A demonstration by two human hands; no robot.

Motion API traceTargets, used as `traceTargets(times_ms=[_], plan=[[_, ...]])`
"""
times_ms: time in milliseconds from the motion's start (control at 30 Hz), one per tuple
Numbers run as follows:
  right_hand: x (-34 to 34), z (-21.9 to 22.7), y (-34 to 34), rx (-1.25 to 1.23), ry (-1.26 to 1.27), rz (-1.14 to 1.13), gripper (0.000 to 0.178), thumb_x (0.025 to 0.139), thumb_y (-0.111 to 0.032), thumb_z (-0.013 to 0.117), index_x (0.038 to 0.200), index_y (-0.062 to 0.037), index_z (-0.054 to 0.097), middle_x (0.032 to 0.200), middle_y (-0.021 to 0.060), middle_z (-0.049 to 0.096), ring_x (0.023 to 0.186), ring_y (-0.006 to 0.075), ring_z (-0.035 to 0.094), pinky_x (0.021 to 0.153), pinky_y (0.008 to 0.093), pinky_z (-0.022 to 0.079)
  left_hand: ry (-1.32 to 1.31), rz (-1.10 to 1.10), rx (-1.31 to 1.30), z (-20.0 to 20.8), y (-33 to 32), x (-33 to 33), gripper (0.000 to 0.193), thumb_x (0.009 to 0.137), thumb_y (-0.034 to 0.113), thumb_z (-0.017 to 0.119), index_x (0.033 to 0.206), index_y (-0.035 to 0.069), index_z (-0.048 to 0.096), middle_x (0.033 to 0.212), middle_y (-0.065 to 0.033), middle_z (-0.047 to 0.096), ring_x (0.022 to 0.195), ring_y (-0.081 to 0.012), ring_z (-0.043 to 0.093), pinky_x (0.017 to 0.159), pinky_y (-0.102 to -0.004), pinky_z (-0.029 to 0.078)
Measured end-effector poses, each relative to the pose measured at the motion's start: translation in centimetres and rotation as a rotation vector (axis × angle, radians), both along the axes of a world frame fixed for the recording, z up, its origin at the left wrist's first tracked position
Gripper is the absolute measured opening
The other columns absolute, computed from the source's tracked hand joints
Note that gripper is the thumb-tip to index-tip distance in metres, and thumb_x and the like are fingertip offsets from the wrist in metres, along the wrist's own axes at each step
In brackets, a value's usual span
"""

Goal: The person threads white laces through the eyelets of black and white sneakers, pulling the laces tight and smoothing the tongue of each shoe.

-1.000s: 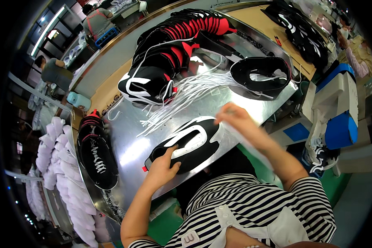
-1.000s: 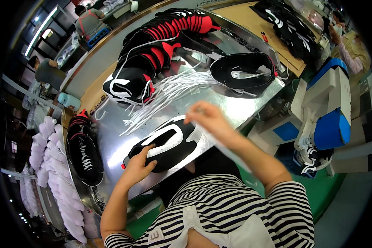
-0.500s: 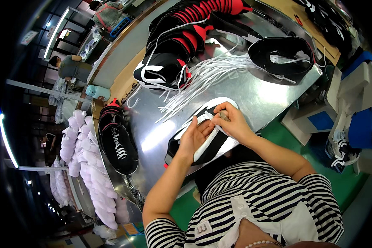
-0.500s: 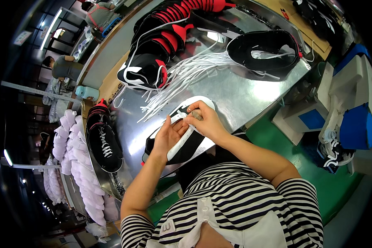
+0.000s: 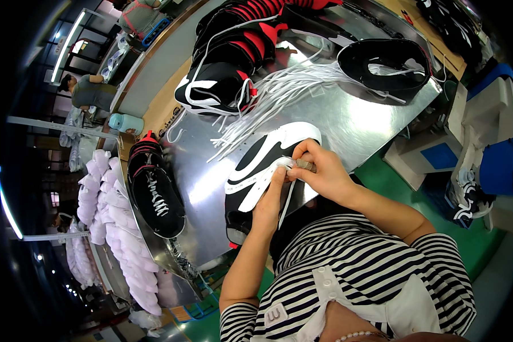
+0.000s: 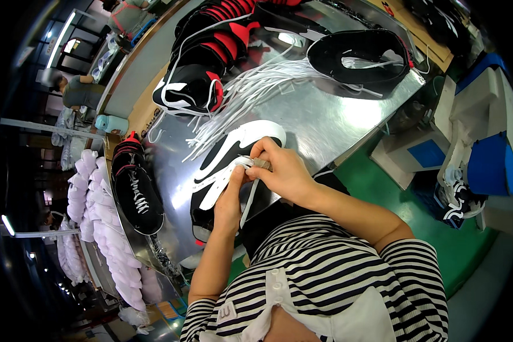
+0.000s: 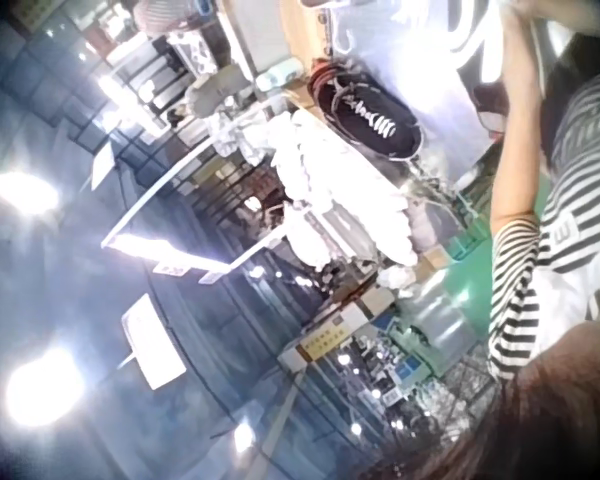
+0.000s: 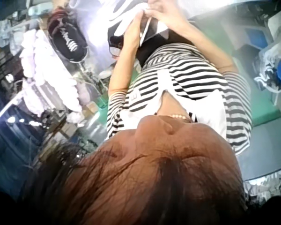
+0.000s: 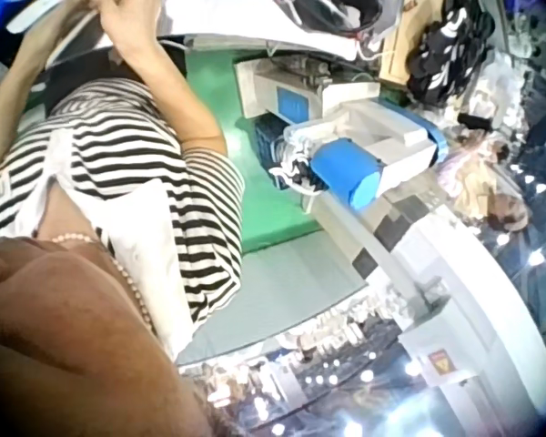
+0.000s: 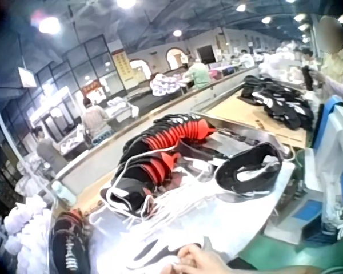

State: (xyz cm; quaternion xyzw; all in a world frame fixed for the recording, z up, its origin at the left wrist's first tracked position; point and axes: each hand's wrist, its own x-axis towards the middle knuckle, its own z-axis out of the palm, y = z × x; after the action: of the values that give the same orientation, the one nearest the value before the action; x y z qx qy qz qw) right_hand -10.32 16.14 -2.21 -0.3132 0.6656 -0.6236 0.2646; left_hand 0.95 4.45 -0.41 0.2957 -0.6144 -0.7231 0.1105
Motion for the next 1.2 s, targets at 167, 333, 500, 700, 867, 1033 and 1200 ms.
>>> traceTargets(times_ms=[167,333,500,700,867,1033,1200], plan=[[0.0,1.4,0.6,0.026,0.056,0.074,0.026,0.090,-0.015,0.068,0.102,-0.0016,0.050,0.085,0.0145,0.069,0.078,0.0299,0.069,0.068,0.0357,0.051,0.013,0.073,-0.081,0.8,0.5,0.2,0.024,0.099,0.022,0.060,0.106,0.000,0.069,0.095,-0.0050,0.069,0.084,-0.0123,0.061,0.080,-0.0277,0.049],[0.1,1.6,1.5,-0.033,0.062,0.122,0.019,0.096,-0.011,0.063,0.105,0.0010,0.052,0.083,0.0083,0.068,0.068,0.0121,0.061,0.061,0.0260,0.049,-0.015,0.079,-0.191,0.5,0.2,0.4,0.019,0.097,0.018,0.063,0.104,0.001,0.069,0.094,-0.0037,0.068,0.080,-0.0112,0.060,0.075,-0.0261,0.049],[-0.8,2.2,1.8,0.051,-0.063,0.195,0.013,0.097,-0.008,0.060,0.102,0.0025,0.055,0.080,0.0081,0.068,0.063,0.0097,0.059,0.057,0.0240,0.047,0.006,0.053,-0.190,0.3,0.1,0.4,0.020,0.097,0.018,0.062,0.105,0.001,0.069,0.096,-0.0040,0.069,0.083,-0.0111,0.061,0.076,-0.0258,0.050],[-1.4,1.7,1.7,0.018,-0.060,0.206,0.015,0.095,-0.012,0.061,0.099,0.0016,0.055,0.075,0.0113,0.069,0.055,0.0147,0.064,0.051,0.0274,0.048,0.008,0.058,-0.245,-0.2,-0.1,0.4,0.020,0.097,0.016,0.063,0.104,-0.002,0.070,0.093,-0.0048,0.069,0.080,-0.0117,0.063,0.072,-0.0243,0.051],[-1.9,2.1,1.6,0.048,-0.072,0.216,0.016,0.095,-0.012,0.061,0.099,0.0029,0.056,0.076,0.0119,0.069,0.056,0.0147,0.064,0.053,0.0272,0.050,-0.005,0.019,-0.217,0.5,-0.3,0.3,0.020,0.097,0.017,0.063,0.104,-0.001,0.071,0.094,-0.0046,0.070,0.082,-0.0114,0.062,0.075,-0.0248,0.050],[-1.9,2.6,1.7,0.100,-0.112,0.250,0.012,0.095,-0.006,0.061,0.101,0.0035,0.057,0.086,0.0104,0.071,0.062,0.0103,0.061,0.057,0.0236,0.050,-0.083,0.039,-0.110,0.8,-0.3,0.5,0.021,0.096,0.018,0.064,0.103,0.000,0.071,0.094,-0.0052,0.070,0.082,-0.0117,0.062,0.077,-0.0253,0.049],[-1.8,2.4,1.8,0.070,-0.141,0.254,0.012,0.095,-0.006,0.061,0.100,0.0035,0.057,0.086,0.0104,0.071,0.062,0.0106,0.062,0.057,0.0238,0.050,-0.076,0.037,-0.120,0.3,-0.5,0.9,0.021,0.095,0.018,0.065,0.104,0.000,0.071,0.094,-0.0055,0.070,0.082,-0.0117,0.063,0.077,-0.0259,0.050]])
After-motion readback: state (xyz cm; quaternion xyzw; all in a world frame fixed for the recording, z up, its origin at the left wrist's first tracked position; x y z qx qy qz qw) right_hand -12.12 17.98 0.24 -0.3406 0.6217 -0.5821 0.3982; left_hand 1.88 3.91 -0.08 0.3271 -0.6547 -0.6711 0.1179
